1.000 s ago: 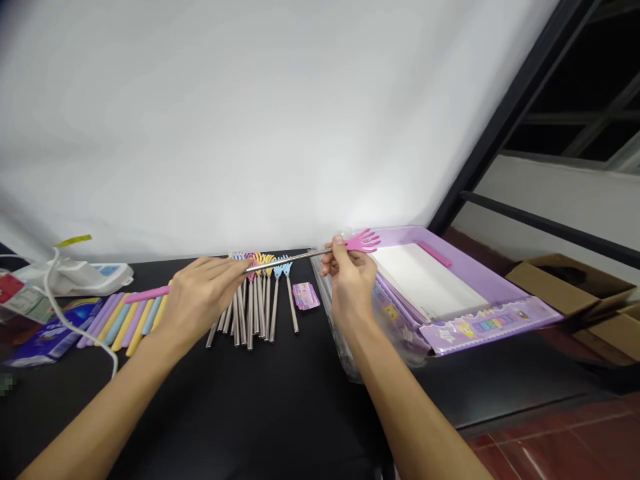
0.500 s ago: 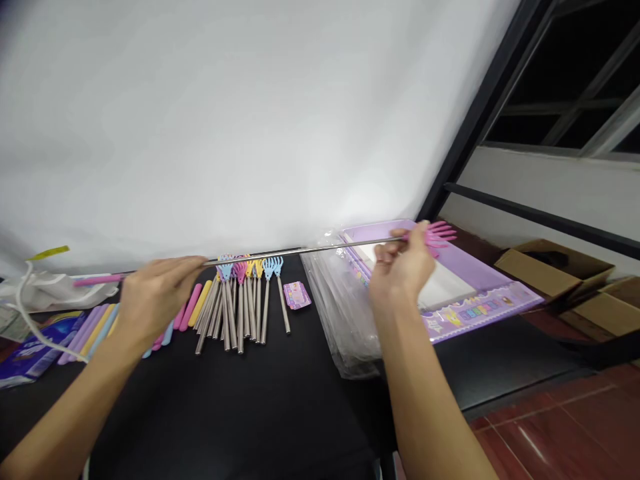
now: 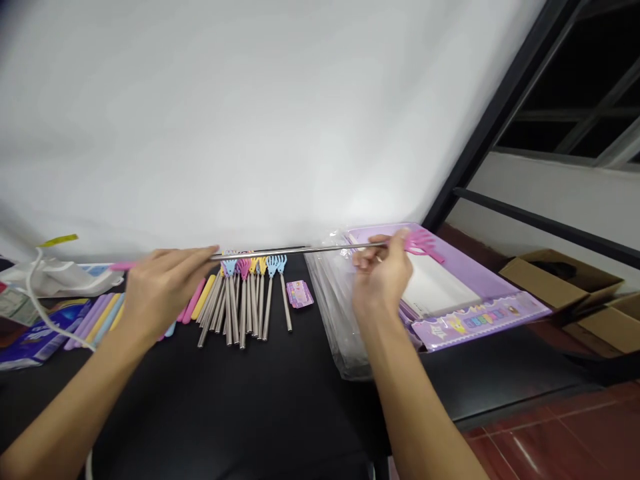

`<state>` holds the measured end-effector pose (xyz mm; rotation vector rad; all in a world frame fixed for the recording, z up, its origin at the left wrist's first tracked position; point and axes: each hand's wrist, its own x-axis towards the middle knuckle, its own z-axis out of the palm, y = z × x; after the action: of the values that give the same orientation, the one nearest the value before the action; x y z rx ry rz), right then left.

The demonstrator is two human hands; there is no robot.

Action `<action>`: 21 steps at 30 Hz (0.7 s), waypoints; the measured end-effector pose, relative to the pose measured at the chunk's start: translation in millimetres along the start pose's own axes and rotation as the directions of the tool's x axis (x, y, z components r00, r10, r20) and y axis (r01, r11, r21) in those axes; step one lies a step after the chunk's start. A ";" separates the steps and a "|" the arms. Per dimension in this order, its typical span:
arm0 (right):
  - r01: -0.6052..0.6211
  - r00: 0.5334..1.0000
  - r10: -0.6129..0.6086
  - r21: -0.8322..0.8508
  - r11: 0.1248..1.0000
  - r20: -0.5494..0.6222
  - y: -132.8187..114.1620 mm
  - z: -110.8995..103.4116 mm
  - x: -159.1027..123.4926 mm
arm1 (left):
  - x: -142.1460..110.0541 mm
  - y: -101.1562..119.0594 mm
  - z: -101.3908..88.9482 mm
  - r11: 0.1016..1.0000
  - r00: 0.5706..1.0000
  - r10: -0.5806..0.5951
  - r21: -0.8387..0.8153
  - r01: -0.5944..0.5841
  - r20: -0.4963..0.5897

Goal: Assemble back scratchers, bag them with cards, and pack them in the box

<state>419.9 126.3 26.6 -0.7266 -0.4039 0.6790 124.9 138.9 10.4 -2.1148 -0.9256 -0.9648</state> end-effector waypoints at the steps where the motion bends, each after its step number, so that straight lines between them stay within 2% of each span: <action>1: 0.013 1.000 -0.013 0.006 1.000 -0.028 -2.0 -2.3 4.2 | -2.8 -6.9 -1.4 1.000 0.999 -0.002 0.017 0.001 0.032; 3: 0.008 1.000 -0.008 0.011 1.000 -0.014 -0.1 -2.4 3.9 | -5.1 -11.1 -1.8 0.999 0.998 0.035 0.029 -0.036 0.045; 5: -0.048 0.995 0.049 -0.006 0.999 0.090 9.9 3.3 -10.0 | -1.9 -0.6 0.5 0.994 0.994 0.107 0.020 -0.108 0.022; 6: -0.103 0.977 0.106 -0.026 0.994 0.186 16.3 7.3 -20.1 | 1.0 8.1 2.0 0.990 0.990 0.138 0.014 -0.138 0.014; 8: -0.202 0.906 0.214 -0.070 0.977 0.366 27.7 14.3 -39.1 | 6.6 24.5 4.6 0.989 0.988 0.145 0.030 -0.146 0.046; 10: -0.171 0.900 0.178 -0.054 0.984 0.397 33.3 17.0 -48.4 | 8.7 31.3 5.6 0.994 0.993 0.104 0.033 -0.105 0.050; 12: -0.133 0.928 0.133 -0.026 0.991 0.349 33.3 15.5 -45.5 | 6.3 26.5 5.3 0.997 0.996 0.073 0.031 -0.074 0.044; 14: -0.139 0.948 0.138 -0.016 0.990 0.286 32.0 11.9 -36.9 | 2.2 17.0 4.7 0.996 0.995 0.084 0.031 -0.085 0.050; 16: -0.172 0.949 0.171 -0.021 0.985 0.266 33.2 8.9 -31.5 | -0.4 11.5 4.6 0.994 0.992 0.105 0.035 -0.108 0.063; 18: -0.209 0.927 0.211 -0.039 0.977 0.309 37.9 8.5 -34.7 | 0.3 14.5 4.8 0.994 0.993 0.100 0.041 -0.103 0.060; 19: -0.236 0.902 0.243 -0.064 0.970 0.356 41.1 9.4 -39.5 | 1.5 18.8 4.9 0.994 0.994 0.098 0.034 -0.100 0.054; 21: -0.299 0.824 0.332 -0.144 0.943 0.459 47.3 12.7 -52.7 | 4.5 30.1 5.1 0.994 0.993 0.106 0.003 -0.106 0.043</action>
<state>355.0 122.1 -4.4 -0.6907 -0.7739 1.1756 152.9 127.6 3.9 -2.1640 -0.8266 -0.8657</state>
